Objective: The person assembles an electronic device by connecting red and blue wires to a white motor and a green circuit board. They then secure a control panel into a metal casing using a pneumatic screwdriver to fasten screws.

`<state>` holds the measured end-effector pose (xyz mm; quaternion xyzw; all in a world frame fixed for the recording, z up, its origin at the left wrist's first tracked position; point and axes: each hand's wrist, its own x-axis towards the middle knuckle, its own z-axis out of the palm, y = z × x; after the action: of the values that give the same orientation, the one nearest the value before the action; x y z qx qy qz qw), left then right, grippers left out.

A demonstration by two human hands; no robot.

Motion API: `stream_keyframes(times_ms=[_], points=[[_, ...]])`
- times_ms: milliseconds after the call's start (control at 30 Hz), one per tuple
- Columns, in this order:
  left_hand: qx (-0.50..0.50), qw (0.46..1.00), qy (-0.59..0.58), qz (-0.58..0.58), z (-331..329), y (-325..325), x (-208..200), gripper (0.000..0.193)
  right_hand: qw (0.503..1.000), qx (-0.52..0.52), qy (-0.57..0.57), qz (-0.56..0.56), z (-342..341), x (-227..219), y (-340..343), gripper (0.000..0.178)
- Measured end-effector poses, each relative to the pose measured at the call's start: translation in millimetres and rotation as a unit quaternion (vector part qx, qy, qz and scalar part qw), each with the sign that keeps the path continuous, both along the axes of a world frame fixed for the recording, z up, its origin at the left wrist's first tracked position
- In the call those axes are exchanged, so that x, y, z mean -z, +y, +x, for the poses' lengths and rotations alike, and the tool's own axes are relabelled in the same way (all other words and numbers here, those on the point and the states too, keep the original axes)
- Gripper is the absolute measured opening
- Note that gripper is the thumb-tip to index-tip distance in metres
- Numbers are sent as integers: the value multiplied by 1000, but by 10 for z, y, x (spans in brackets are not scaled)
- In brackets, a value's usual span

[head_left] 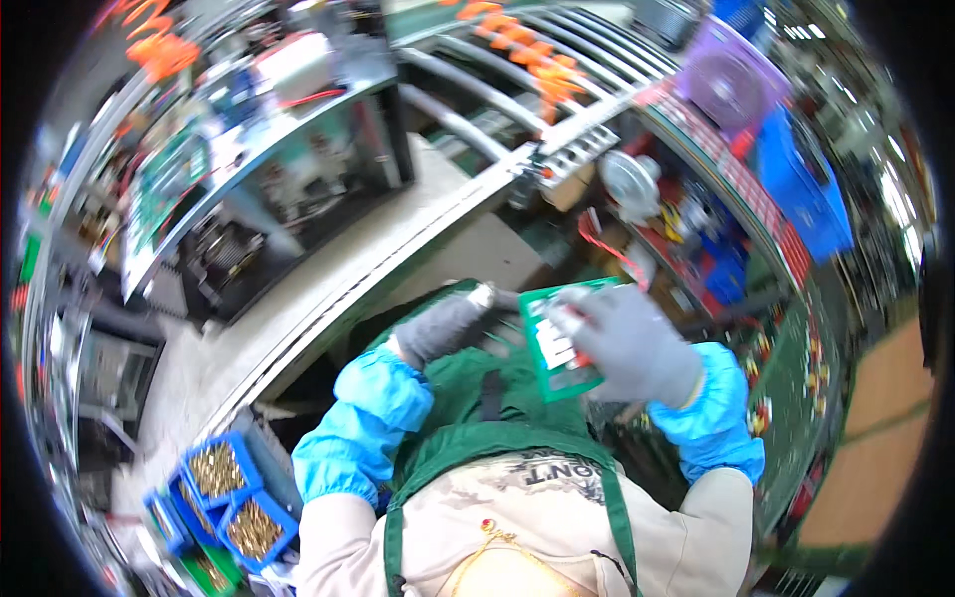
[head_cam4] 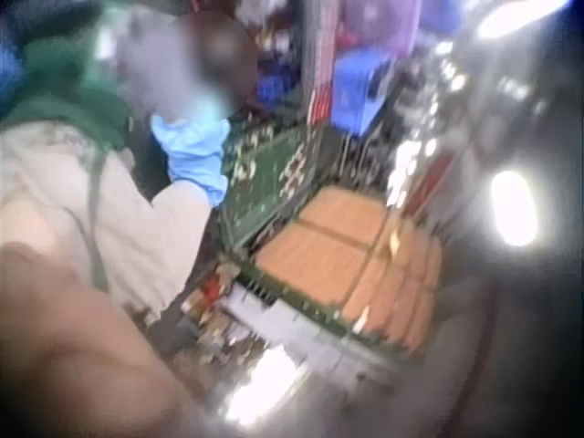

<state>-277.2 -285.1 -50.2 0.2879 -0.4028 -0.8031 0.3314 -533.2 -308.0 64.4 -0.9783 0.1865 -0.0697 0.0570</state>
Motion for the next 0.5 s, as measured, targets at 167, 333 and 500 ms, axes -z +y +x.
stream_keyframes(times_ms=[167, 333, 500], points=[[-124, 988, 4, -95, 604, 424, 43, 72, 972, -234, 15, -24, 1122, 117, -58, 78], [-311, 948, 67, -26, 826, 1027, -5, 73, 952, -121, -279, -21, 1701, 138, -284, 81], [-432, 897, 70, -62, 816, 1056, 62, 91, 850, 91, -221, 470, 2032, 852, -455, 63]])
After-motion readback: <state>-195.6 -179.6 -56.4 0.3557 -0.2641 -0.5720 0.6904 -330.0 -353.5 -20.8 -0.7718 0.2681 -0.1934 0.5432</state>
